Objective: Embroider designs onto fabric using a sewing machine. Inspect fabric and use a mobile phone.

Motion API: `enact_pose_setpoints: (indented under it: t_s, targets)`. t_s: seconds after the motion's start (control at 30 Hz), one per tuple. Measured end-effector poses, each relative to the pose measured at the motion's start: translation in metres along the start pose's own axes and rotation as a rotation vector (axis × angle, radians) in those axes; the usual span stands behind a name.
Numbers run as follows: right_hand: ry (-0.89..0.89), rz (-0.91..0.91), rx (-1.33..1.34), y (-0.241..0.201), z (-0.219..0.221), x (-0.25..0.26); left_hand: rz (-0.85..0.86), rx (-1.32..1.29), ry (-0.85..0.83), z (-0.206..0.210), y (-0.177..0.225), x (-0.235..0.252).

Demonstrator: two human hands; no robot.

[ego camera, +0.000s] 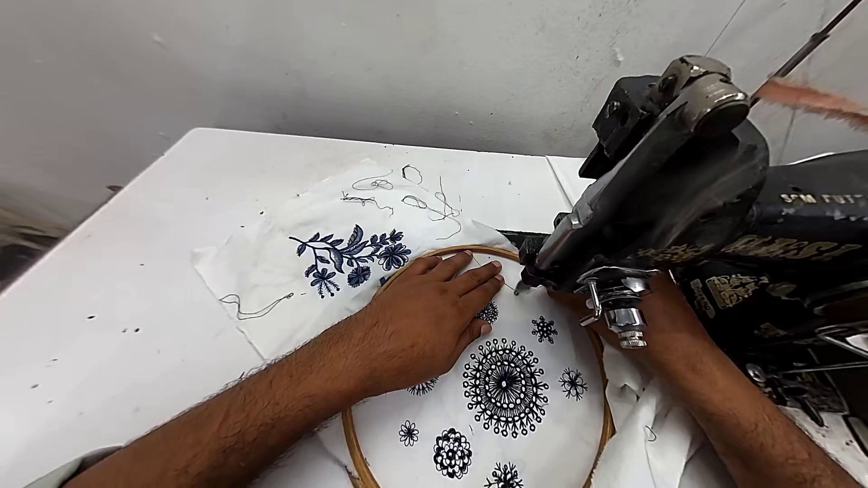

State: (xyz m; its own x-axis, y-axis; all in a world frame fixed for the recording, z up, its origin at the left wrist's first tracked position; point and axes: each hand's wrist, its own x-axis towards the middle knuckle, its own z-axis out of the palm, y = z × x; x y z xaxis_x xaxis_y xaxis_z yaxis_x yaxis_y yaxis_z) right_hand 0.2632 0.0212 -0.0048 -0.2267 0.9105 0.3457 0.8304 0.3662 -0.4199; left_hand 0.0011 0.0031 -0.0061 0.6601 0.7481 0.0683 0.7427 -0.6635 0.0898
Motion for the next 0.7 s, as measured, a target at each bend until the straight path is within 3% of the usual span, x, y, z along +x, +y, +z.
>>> enact_pose_setpoints:
  t_s: [0.23, 0.6, 0.7]
  targets:
    - [-0.033, 0.09, 0.001, 0.0, 0.004, 0.001, -0.005, 0.008, -0.034, -0.003, 0.0, -0.002]
    - [-0.055, 0.042, 0.02, -0.004, -0.004, 0.002, 0.009, -0.004, -0.02, -0.002, -0.002, 0.001]
    - [-0.075, 0.06, 0.032, -0.007, -0.007, 0.005, 0.035, -0.043, 0.051, -0.001, -0.008, 0.007]
